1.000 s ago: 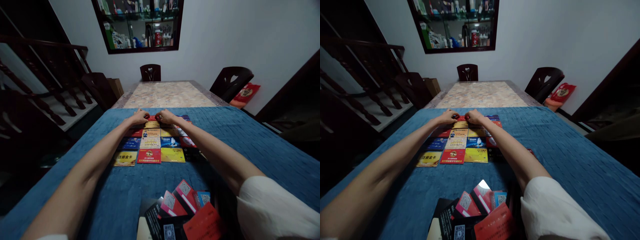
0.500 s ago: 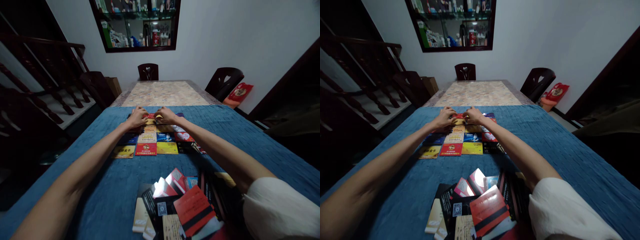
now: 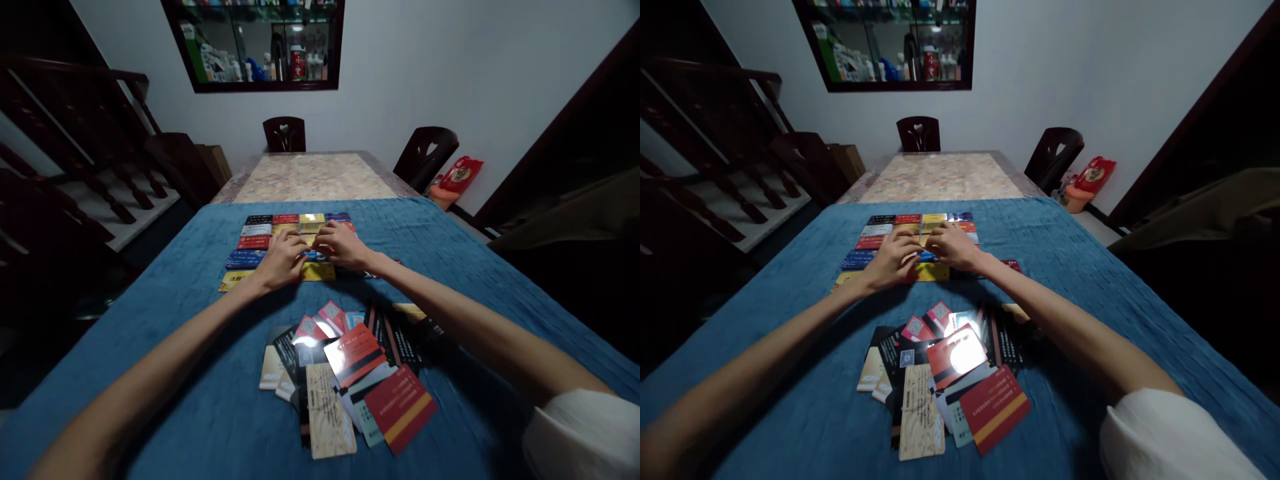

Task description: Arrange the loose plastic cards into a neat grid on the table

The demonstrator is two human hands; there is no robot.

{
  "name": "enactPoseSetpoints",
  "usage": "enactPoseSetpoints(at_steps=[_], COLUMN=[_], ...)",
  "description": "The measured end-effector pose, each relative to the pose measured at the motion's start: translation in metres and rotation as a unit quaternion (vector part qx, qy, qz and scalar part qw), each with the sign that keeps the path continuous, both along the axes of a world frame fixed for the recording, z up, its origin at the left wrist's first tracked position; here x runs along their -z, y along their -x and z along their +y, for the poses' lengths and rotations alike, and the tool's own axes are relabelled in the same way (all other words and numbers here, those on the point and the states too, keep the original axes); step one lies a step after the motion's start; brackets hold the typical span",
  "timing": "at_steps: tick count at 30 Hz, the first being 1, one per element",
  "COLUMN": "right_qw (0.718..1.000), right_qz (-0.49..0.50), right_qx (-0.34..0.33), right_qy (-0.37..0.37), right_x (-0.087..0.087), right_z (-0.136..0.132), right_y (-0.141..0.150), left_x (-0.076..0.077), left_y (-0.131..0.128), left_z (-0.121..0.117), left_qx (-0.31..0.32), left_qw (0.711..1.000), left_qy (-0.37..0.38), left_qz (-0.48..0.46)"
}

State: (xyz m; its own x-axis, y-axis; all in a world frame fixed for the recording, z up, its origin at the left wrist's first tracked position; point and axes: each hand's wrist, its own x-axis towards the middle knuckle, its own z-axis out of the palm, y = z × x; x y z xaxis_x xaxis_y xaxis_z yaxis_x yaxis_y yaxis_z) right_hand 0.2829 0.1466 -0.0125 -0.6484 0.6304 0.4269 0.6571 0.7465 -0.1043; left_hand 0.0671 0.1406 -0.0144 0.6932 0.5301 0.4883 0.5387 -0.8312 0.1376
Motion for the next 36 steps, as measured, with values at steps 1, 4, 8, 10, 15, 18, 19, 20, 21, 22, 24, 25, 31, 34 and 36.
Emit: enactPoseSetpoints(at_steps=[1,4,8,10,15,18,19,20,21,22,24,25,31,34,36], right_qw=[1.000,1.000,0.999,0.998,0.995,0.995,0.995,0.995,0.994,0.994,0.993,0.992,0.986,0.985,0.985], right_qz=[0.007,0.023,0.039,0.044,0.050,0.063,0.065,0.067,0.069,0.072,0.080,0.084,0.110,0.101,0.085], right_qx=[-0.007,-0.016,0.020,0.044,0.075,0.075,0.071,0.068,0.065,0.062,0.064,0.067,0.079,0.077,0.074], right_qy=[-0.002,-0.006,-0.002,0.006,0.030,0.035,0.038,0.043,0.048,0.053,0.064,0.070,0.093,0.114,0.131], right_x=[0.001,0.004,0.007,0.009,0.012,0.014,0.016,0.017,0.018,0.018,0.019,0.019,0.015,0.013,0.013], right_z=[-0.007,-0.030,-0.062,-0.078,-0.114,-0.133,-0.138,-0.144,-0.148,-0.152,-0.159,-0.162,-0.175,-0.181,-0.183], right_y=[-0.004,-0.017,-0.037,-0.049,-0.081,-0.100,-0.106,-0.111,-0.116,-0.121,-0.128,-0.130,-0.135,-0.135,-0.135], left_x=[0.001,0.002,0.002,0.001,0.001,0.002,0.002,0.002,0.003,0.004,0.005,0.007,0.009,0.008,0.007], left_y=[-0.001,-0.007,-0.020,-0.029,-0.059,-0.077,-0.082,-0.088,-0.093,-0.098,-0.108,-0.113,-0.126,-0.124,-0.120], left_z=[-0.008,-0.029,-0.051,-0.061,-0.087,-0.103,-0.108,-0.113,-0.118,-0.123,-0.132,-0.136,-0.148,-0.145,-0.141], left_qx=[0.006,0.018,0.029,0.043,0.097,0.130,0.137,0.145,0.150,0.158,0.176,0.187,0.224,0.213,0.204], left_qw=[1.000,1.000,0.999,0.999,0.994,0.988,0.987,0.985,0.983,0.981,0.976,0.972,0.961,0.962,0.964], left_qy=[0.001,0.006,0.020,0.032,0.052,0.059,0.060,0.060,0.058,0.056,0.048,0.043,0.027,0.037,0.039], left_qz=[-0.001,-0.002,-0.005,0.003,0.026,0.052,0.064,0.078,0.088,0.100,0.122,0.133,0.162,0.166,0.166])
